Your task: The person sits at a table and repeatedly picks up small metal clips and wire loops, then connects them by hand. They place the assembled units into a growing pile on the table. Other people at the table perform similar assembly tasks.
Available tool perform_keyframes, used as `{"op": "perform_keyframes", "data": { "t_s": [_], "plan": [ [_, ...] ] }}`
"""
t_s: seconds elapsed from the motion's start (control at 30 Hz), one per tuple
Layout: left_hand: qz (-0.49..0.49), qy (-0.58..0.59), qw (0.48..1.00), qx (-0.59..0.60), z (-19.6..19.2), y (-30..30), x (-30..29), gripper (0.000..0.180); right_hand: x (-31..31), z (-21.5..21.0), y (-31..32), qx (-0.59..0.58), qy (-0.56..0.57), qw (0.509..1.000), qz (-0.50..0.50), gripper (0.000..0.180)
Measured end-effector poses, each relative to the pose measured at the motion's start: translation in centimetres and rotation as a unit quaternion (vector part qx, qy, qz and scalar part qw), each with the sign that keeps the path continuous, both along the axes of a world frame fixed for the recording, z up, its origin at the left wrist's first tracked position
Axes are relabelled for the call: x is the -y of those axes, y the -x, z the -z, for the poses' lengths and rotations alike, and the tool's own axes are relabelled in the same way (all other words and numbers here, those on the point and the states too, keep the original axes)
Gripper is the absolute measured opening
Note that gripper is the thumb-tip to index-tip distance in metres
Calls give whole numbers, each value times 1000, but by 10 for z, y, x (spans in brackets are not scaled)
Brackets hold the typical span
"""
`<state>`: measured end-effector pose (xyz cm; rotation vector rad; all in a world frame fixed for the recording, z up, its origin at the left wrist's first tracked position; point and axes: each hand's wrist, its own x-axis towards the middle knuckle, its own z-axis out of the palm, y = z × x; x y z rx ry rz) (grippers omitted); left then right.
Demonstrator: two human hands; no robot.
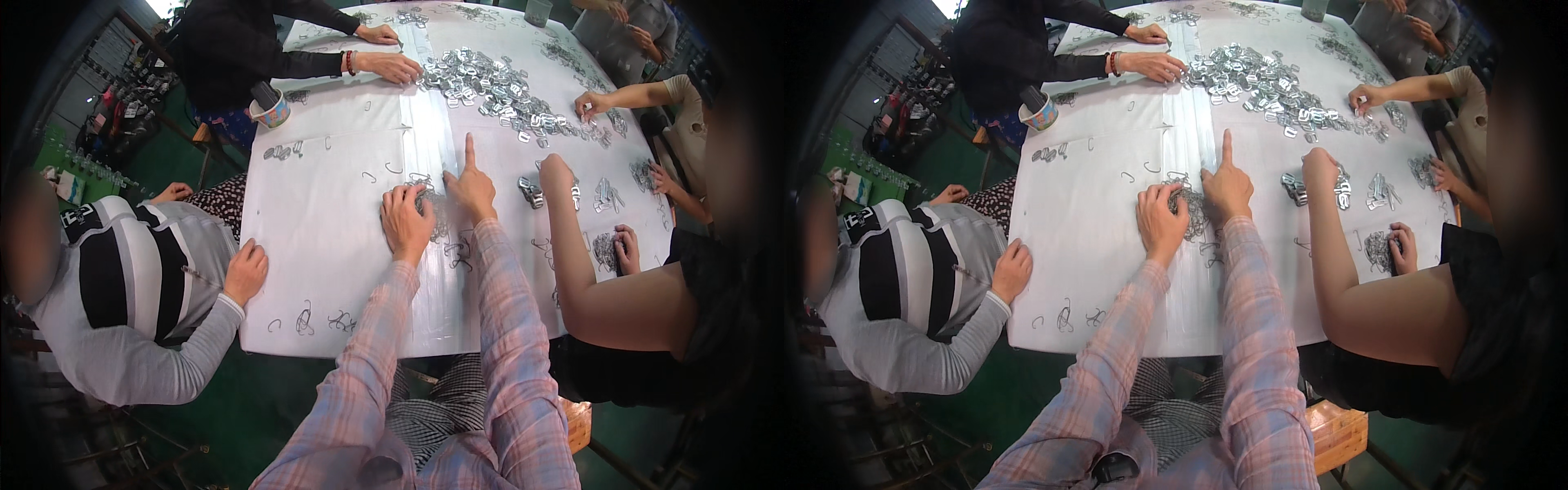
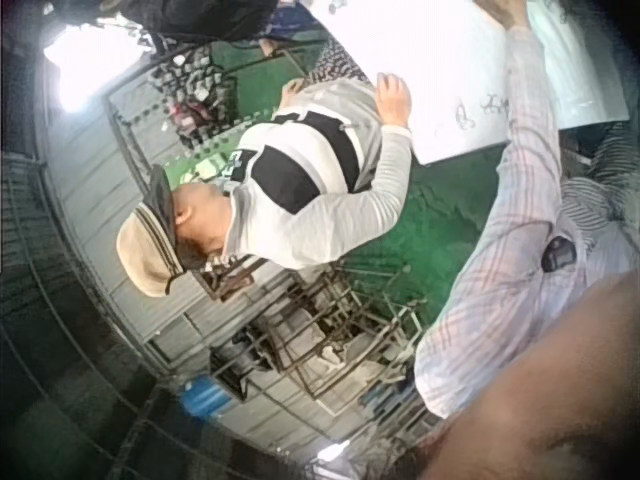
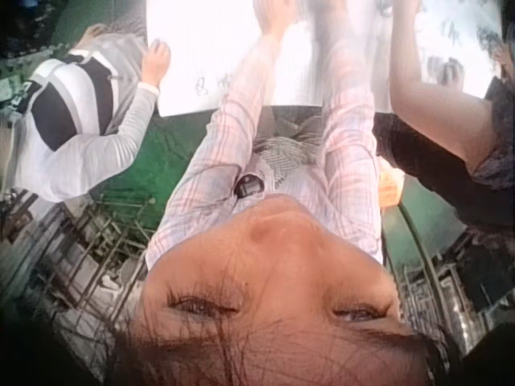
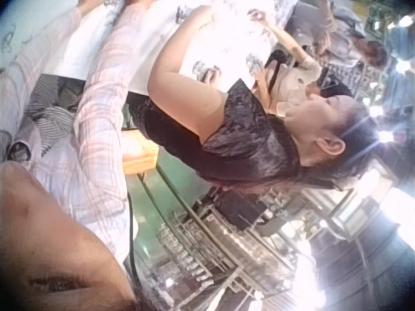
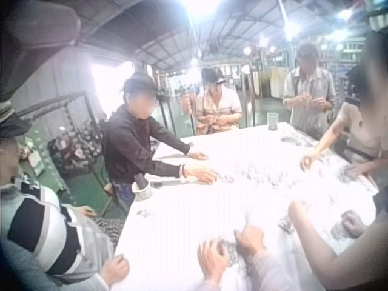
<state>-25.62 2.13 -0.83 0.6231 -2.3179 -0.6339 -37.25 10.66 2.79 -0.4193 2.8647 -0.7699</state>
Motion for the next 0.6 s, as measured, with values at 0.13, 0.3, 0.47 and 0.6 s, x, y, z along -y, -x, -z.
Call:
{"op": "perform_keyframes", "data": {
  "t_s": [0.13,0.3,0.47,0.6],
  "plan": [
    [1,-2,1000,1,1,1,-3,19,6,28,-11,-129,11,992,-5,57],
    [-2,3,1000,3,2,1,-2,19,9,40,-25,-255,64,964,34,28],
    [-1,-2,1000,5,-1,2,-2,18,8,38,-25,-235,93,967,37,23],
    [2,1,1000,-3,-3,2,-2,19,6,38,-25,-237,103,965,39,20]
  ]
}}
